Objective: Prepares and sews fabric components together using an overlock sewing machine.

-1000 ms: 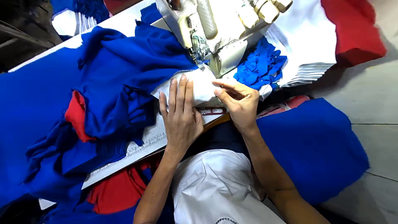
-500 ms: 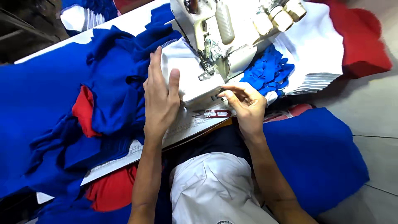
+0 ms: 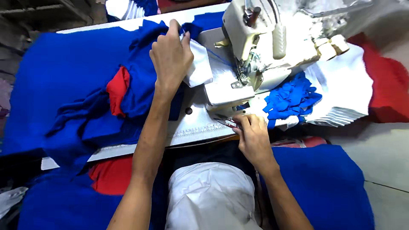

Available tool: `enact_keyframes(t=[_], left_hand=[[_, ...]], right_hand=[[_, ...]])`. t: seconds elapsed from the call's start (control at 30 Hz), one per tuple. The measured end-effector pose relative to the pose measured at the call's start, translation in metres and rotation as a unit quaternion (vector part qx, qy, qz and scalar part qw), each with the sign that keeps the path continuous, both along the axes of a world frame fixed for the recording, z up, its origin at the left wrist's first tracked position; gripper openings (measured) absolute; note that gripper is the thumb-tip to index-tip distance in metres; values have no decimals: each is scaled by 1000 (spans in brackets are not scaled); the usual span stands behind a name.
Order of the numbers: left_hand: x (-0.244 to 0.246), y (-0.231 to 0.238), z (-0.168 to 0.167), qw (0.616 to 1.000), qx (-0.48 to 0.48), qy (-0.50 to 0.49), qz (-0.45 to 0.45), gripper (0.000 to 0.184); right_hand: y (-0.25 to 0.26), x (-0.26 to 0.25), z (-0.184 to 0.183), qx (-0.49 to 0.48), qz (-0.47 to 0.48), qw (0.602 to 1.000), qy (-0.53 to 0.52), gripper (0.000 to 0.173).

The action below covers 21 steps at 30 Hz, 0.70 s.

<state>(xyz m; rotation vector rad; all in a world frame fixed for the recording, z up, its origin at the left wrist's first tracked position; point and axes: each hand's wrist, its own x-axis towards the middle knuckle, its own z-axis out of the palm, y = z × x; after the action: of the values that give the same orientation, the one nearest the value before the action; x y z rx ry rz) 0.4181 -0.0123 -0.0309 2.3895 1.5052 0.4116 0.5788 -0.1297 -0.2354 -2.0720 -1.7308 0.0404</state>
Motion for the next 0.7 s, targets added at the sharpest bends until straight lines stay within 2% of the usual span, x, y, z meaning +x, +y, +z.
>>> enact_keyframes(t=[0.07,0.1,0.13,0.17,0.2,0.3,0.4,0.47,0.5,0.6,0.7], left_hand=[[-13,1,-2,999,-24,-40,19,32],[-21,18,-12,998,-18,-67,5,33],[-30,51,-37,992,40,-118,-30,35],[-37,97,-73,966,146,-202,-66,36],[-44,127,-90,953,163,-241,-88,39],[-68,132,-85,954,125,-232,-141,37],[-85,118,-75,956,150,-162,-192,27],[-91,112,-72,961,158,-118,-195,31],[-94,111,-72,963,162,-101,-188,32],[-99,109,-75,966,169,-91,-171,29],[-103,105,-77,961,179,-120,-171,23]], right_hand=[[-2,2,1,-12,24,999,-25,29],[-4,4,3,-14,36,999,-15,29],[-6,6,6,-12,50,999,8,28],[-8,8,10,-5,64,997,41,24],[-10,9,16,2,73,995,73,22],[-8,8,32,13,81,984,158,24],[4,8,39,6,82,947,311,33],[13,2,47,-15,64,900,430,34],[18,-2,52,-27,66,861,503,33],[31,-9,68,-93,96,702,699,34],[41,-7,77,-144,132,592,782,37]])
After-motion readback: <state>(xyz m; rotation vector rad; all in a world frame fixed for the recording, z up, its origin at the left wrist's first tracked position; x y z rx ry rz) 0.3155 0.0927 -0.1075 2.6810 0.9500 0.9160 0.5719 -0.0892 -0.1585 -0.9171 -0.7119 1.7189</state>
